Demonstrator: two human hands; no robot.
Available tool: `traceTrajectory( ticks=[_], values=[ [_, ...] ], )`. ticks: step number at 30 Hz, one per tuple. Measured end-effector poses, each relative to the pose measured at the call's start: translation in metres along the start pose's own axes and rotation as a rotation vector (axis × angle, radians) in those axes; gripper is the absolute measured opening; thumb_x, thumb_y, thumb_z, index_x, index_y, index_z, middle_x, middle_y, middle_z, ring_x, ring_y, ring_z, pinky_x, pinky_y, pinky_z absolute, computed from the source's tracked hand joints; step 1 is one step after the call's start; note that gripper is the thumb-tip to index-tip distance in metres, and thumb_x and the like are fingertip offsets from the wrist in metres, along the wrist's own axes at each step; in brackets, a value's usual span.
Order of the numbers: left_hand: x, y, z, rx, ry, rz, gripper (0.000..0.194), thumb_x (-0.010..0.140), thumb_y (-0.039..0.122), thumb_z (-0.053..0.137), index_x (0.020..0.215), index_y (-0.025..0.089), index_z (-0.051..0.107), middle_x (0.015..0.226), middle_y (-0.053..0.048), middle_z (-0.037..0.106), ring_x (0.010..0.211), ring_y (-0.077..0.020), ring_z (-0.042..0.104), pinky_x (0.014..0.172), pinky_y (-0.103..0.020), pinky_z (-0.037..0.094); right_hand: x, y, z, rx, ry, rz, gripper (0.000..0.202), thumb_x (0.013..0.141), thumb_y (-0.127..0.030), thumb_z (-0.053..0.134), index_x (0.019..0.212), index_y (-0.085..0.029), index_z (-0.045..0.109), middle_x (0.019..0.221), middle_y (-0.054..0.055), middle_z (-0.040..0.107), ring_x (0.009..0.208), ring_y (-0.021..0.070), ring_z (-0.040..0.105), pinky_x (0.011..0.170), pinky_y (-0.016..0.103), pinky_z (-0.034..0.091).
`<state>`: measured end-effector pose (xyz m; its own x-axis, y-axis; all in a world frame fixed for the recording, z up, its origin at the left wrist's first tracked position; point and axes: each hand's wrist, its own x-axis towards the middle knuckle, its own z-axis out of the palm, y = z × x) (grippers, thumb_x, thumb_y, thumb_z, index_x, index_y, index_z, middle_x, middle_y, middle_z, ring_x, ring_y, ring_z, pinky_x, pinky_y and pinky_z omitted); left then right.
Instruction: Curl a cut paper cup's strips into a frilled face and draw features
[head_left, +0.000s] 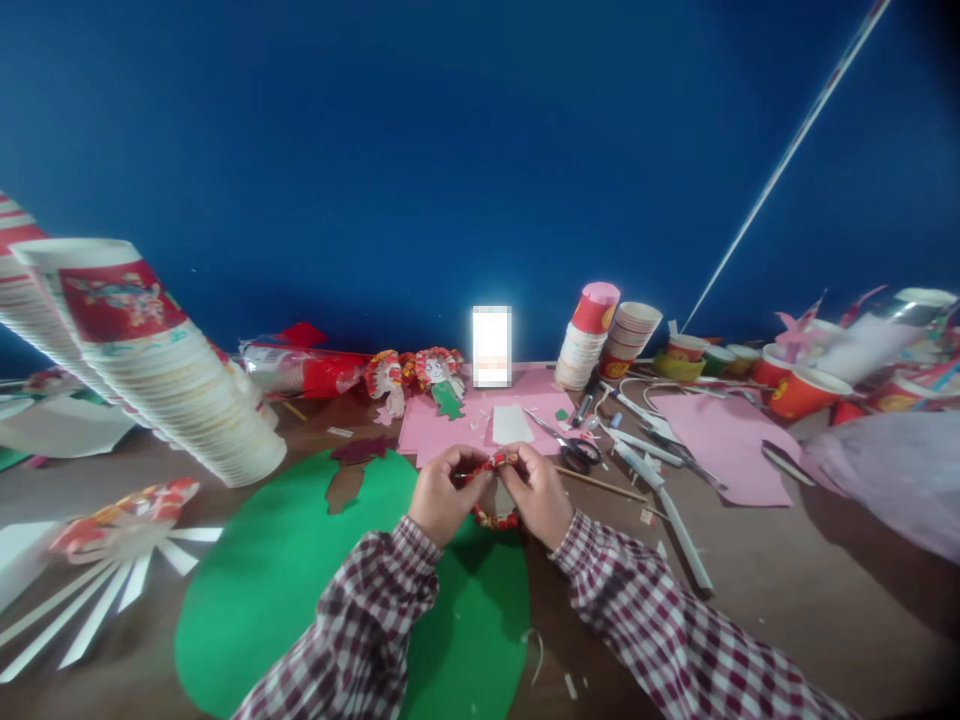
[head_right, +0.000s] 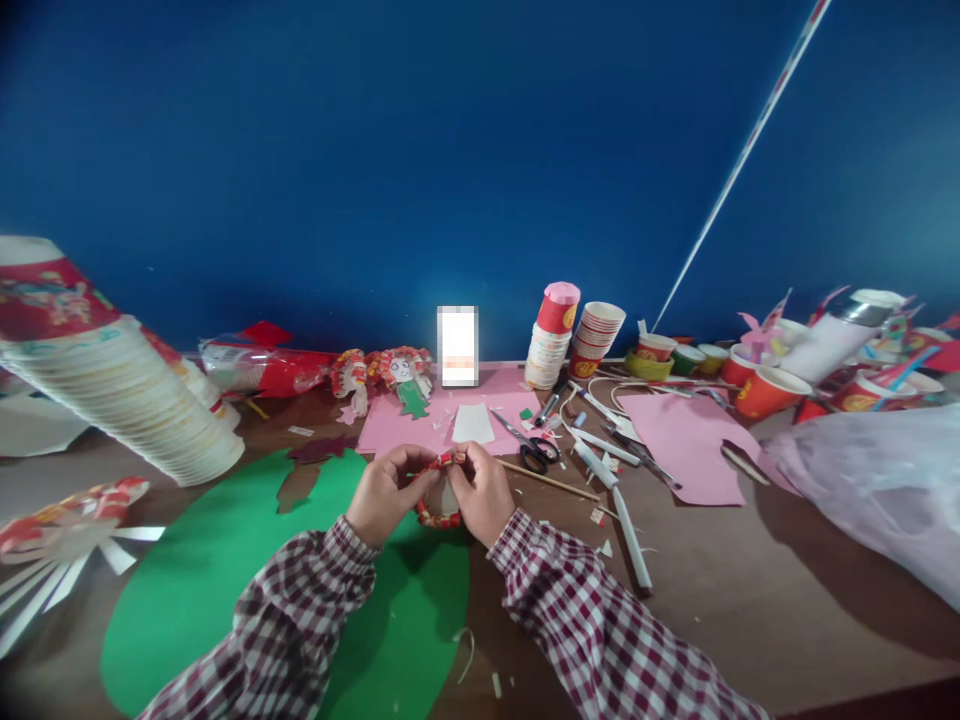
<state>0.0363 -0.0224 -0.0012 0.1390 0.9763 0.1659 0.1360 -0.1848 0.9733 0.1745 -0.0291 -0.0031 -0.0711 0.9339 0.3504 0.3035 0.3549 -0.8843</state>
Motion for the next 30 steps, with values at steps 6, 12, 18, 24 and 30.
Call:
traceTrajectory(
  ticks=[6, 12, 18, 24, 30],
  values=[
    [0.003, -0.007, 0.001, -0.160, 0.007, -0.085, 0.022, 0.065, 0.025, 0.064, 0.083, 0.013, 0.058, 0.071, -0.002, 0.061, 0.063, -0.0103, 0.055, 0.055, -0.019, 0.043, -0.003, -0.001, 0.001, 0.071, -0.017, 0.009, 0.011, 0.081, -0.019, 0.045, 0.092, -0.018, 0.047, 0.079, 0.002, 0.058, 0.071, 0.0139, 0.056, 0.064, 0.024, 0.044],
    [0.003, -0.005, 0.004, -0.489, 0.001, -0.264, 0.028, 0.061, 0.027, 0.069, 0.081, 0.013, 0.056, 0.063, 0.001, 0.058, 0.054, -0.0073, 0.052, 0.050, -0.018, 0.041, -0.003, -0.007, 0.001, 0.071, 0.013, -0.033, 0.015, 0.081, -0.017, 0.045, 0.096, -0.018, 0.044, 0.076, 0.001, 0.057, 0.071, 0.0132, 0.057, 0.066, 0.024, 0.045],
    [0.002, 0.002, 0.002, -0.679, -0.090, -0.396, 0.026, 0.060, 0.027, 0.070, 0.076, 0.012, 0.055, 0.054, 0.003, 0.055, 0.043, -0.0053, 0.048, 0.042, -0.016, 0.036, -0.004, -0.009, 0.000, 0.064, 0.003, -0.047, 0.018, 0.081, -0.017, 0.044, 0.099, -0.019, 0.042, 0.075, 0.001, 0.057, 0.071, 0.0138, 0.058, 0.066, 0.025, 0.045],
    [0.000, 0.004, 0.000, -0.818, -0.174, -0.456, 0.019, 0.064, 0.025, 0.067, 0.073, 0.013, 0.056, 0.062, -0.001, 0.058, 0.053, -0.0088, 0.054, 0.050, -0.020, 0.043, -0.003, -0.009, 0.000, 0.108, -0.010, -0.021, 0.019, 0.081, -0.018, 0.047, 0.099, -0.019, 0.041, 0.078, 0.002, 0.058, 0.073, 0.0135, 0.057, 0.067, 0.025, 0.044],
    [-0.001, 0.004, 0.001, -0.853, -0.183, -0.508, 0.016, 0.068, 0.025, 0.064, 0.077, 0.014, 0.057, 0.068, -0.002, 0.059, 0.057, -0.0105, 0.057, 0.053, -0.022, 0.045, -0.003, -0.009, 0.000, 0.144, -0.010, -0.001, 0.020, 0.080, -0.019, 0.048, 0.099, -0.018, 0.042, 0.076, 0.001, 0.056, 0.071, 0.0132, 0.056, 0.065, 0.024, 0.044]
  ],
)
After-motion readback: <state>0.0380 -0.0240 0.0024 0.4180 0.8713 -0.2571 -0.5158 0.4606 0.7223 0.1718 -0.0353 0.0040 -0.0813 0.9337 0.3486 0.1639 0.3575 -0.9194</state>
